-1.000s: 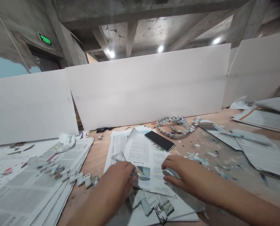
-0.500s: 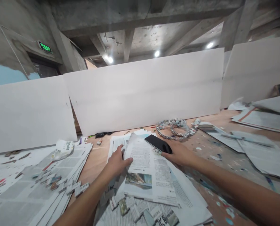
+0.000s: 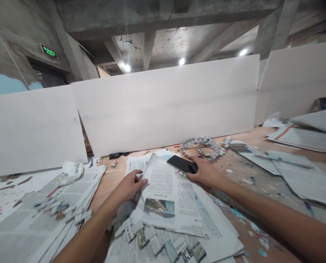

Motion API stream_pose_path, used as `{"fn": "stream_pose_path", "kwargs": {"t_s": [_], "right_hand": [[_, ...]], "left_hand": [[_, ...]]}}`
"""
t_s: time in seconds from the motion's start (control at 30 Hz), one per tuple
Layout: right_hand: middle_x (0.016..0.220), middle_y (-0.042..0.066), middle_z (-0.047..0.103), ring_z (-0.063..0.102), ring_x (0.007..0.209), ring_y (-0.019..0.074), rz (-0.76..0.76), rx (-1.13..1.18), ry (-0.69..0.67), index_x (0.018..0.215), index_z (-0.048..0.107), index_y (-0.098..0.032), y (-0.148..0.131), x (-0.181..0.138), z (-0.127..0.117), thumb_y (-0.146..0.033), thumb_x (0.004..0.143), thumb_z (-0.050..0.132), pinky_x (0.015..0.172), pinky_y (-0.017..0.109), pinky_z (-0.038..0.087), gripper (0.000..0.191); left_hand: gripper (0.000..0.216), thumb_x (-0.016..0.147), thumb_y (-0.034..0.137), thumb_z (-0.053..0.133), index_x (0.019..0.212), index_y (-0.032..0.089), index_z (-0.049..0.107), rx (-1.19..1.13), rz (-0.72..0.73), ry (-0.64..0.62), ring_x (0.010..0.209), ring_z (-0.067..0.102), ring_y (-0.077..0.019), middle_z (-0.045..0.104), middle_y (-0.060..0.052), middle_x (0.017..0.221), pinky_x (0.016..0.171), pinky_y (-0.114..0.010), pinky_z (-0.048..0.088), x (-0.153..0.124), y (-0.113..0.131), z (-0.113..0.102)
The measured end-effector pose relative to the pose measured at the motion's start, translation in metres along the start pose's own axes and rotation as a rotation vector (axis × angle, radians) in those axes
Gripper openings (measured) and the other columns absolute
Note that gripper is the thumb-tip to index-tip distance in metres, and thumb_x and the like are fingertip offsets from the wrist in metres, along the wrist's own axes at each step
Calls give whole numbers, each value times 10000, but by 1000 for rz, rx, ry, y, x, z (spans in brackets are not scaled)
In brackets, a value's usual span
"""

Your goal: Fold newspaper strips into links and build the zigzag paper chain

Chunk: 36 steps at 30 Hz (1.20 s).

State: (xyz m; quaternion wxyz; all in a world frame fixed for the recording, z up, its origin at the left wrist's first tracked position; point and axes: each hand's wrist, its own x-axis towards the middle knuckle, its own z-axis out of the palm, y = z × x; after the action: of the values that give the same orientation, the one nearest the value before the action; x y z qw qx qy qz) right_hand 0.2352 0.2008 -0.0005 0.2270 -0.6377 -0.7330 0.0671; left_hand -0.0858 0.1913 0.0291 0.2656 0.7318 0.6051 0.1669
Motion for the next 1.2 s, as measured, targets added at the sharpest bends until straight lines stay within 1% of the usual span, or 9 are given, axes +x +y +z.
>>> {"fn": "stream_pose_path", "kwargs": {"t_s": [0.2, 0.43, 0.63, 0.7, 0.8, 0.9, 1.0, 1.1, 1.2], "right_hand": [[1295, 100, 643, 636, 1146, 282, -18, -42, 28, 1306, 604, -183, -3, -2, 2, -344, 974, 660, 966, 507, 523, 374], [1295, 99, 642, 634, 1144, 279, -8, -75, 18, 1272, 622, -181, -4, -4, 4, -345, 973, 660, 966, 503, 522, 343], [1312, 101, 636, 630, 1156, 281, 6, -92, 16, 1284, 618, -186, -6, -5, 3, -341, 978, 655, 971, 505, 522, 346], [1304, 100, 640, 636, 1148, 280, 7, -98, 14, 1282, 619, -183, -6, -5, 3, -342, 977, 657, 966, 504, 526, 346], [1297, 100, 645, 640, 1141, 277, 5, -110, 12, 1279, 622, -182, -4, -4, 4, -343, 979, 655, 963, 502, 530, 342], [1290, 99, 649, 647, 1128, 273, 6, -119, 4, 1283, 620, -185, -4, -3, 4, -347, 982, 651, 954, 495, 537, 343], [1288, 99, 650, 643, 1134, 274, 8, -126, -4, 1278, 622, -185, -5, -4, 3, -350, 981, 651, 959, 496, 532, 341], [1277, 97, 654, 643, 1128, 271, 7, -129, -10, 1263, 629, -185, -5, -5, 2, -356, 978, 652, 959, 492, 529, 332], [1266, 96, 656, 643, 1120, 270, 7, -130, -12, 1256, 631, -184, -5, -5, 3, -362, 976, 654, 959, 492, 525, 333]], "left_hand": [[359, 985, 425, 618, 1230, 162, 601, 147, -89, -58, 799, 677, -186, 685, -44, 1001, 753, -382, 571, -14, 0, -6], [303, 950, 322, 690, 1207, 170, 641, 358, 7, -235, 1108, 645, -264, 640, -90, 1275, 931, -481, 544, -19, -2, -26], [244, 971, 340, 658, 1142, 166, 664, 432, 72, -278, 1034, 668, -239, 675, -75, 1197, 898, -452, 554, -20, -3, -32], [286, 929, 360, 700, 1139, 171, 656, 416, 107, -291, 1066, 638, -251, 656, -71, 1190, 921, -459, 523, -23, -2, -35], [446, 723, 357, 852, 1105, 219, 667, 392, 127, -307, 1109, 562, -298, 604, -75, 1161, 922, -449, 475, -26, 0, -37], [360, 607, 305, 880, 900, 223, 688, 376, 111, -287, 1102, 513, -322, 588, -81, 1097, 900, -434, 437, -26, 0, -36], [244, 692, 340, 814, 729, 199, 618, 311, 97, -281, 900, 559, -242, 608, -25, 884, 809, -378, 433, -26, 1, -39], [290, 808, 411, 696, 653, 220, 543, 168, 82, -258, 666, 541, -191, 564, 24, 660, 670, -319, 406, -30, 8, -47], [352, 886, 516, 592, 696, 223, 552, -44, 53, -245, 686, 617, -202, 644, 2, 696, 636, -299, 438, -33, 18, -50]]}}
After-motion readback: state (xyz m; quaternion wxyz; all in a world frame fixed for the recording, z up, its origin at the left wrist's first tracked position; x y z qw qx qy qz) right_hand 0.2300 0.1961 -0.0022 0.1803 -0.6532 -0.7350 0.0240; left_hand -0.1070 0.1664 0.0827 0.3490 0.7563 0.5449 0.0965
